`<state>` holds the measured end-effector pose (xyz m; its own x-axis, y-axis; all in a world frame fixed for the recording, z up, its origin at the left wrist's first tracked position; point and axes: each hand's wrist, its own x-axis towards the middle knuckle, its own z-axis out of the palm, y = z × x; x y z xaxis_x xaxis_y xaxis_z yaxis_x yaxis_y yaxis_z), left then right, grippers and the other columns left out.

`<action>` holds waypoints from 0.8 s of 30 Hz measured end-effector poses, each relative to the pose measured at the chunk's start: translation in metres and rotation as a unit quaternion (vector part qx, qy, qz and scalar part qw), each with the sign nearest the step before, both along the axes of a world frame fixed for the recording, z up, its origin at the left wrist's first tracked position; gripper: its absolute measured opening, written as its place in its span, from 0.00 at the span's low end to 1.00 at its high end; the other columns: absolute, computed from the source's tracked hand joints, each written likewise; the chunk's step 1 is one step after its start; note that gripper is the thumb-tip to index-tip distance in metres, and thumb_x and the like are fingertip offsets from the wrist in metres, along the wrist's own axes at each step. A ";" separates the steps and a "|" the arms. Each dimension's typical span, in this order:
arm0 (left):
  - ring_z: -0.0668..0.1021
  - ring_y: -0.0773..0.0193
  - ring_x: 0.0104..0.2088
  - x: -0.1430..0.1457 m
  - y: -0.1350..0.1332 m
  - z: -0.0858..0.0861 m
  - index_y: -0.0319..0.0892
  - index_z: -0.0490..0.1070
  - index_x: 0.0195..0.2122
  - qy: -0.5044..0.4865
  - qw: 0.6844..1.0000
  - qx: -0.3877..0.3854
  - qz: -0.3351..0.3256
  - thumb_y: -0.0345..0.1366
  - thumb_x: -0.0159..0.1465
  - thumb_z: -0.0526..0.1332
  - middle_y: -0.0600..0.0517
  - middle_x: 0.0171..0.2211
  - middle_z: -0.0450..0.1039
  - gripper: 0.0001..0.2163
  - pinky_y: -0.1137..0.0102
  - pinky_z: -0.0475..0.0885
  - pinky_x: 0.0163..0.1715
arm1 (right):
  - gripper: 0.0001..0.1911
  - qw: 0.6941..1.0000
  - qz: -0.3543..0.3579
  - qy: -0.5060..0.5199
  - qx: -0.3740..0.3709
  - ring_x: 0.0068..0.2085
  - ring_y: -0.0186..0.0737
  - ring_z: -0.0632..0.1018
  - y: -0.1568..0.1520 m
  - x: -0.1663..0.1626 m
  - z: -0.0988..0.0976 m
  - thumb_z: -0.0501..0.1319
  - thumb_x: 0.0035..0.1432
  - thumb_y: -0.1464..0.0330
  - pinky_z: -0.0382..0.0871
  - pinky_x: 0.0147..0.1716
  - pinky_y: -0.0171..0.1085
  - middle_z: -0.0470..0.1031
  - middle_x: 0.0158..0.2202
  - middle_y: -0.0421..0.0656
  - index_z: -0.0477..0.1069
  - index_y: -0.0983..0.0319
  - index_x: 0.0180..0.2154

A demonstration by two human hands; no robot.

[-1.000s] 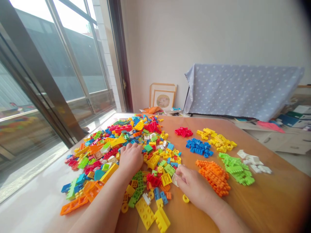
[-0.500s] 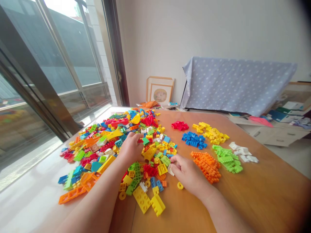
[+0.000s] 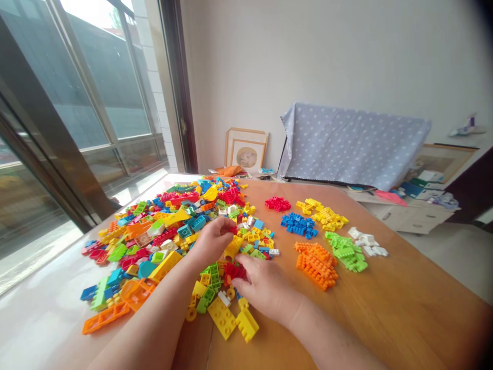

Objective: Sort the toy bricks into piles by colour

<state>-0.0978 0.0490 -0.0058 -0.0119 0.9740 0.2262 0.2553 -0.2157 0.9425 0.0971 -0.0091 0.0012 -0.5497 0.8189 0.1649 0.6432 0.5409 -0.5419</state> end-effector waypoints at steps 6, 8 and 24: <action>0.79 0.61 0.39 0.001 -0.003 0.006 0.40 0.74 0.45 -0.052 0.999 -0.012 0.004 0.33 0.55 0.63 0.50 0.38 0.78 0.15 0.67 0.73 0.41 | 0.05 1.000 0.000 0.017 0.013 0.37 0.38 0.78 -0.001 -0.009 -0.008 0.62 0.61 0.68 0.60 0.33 0.34 0.80 0.38 0.38 0.74 0.55 0.40; 0.79 0.62 0.39 0.001 -0.004 0.007 0.40 0.74 0.44 -0.068 0.998 -0.014 -0.002 0.32 0.55 0.64 0.50 0.38 0.78 0.15 0.68 0.73 0.40 | 0.10 0.999 -0.012 0.031 0.029 0.34 0.36 0.76 -0.003 -0.008 -0.011 0.60 0.58 0.72 0.59 0.32 0.34 0.79 0.37 0.38 0.73 0.55 0.42; 0.78 0.63 0.38 0.019 -0.012 0.009 0.42 0.69 0.42 -0.010 0.997 0.058 -0.058 0.32 0.58 0.64 0.51 0.39 0.75 0.11 0.68 0.74 0.41 | 0.26 0.911 -0.142 0.343 -0.179 0.36 0.41 0.79 0.048 -0.007 0.002 0.67 0.57 0.57 0.73 0.33 0.37 0.78 0.37 0.44 0.69 0.62 0.52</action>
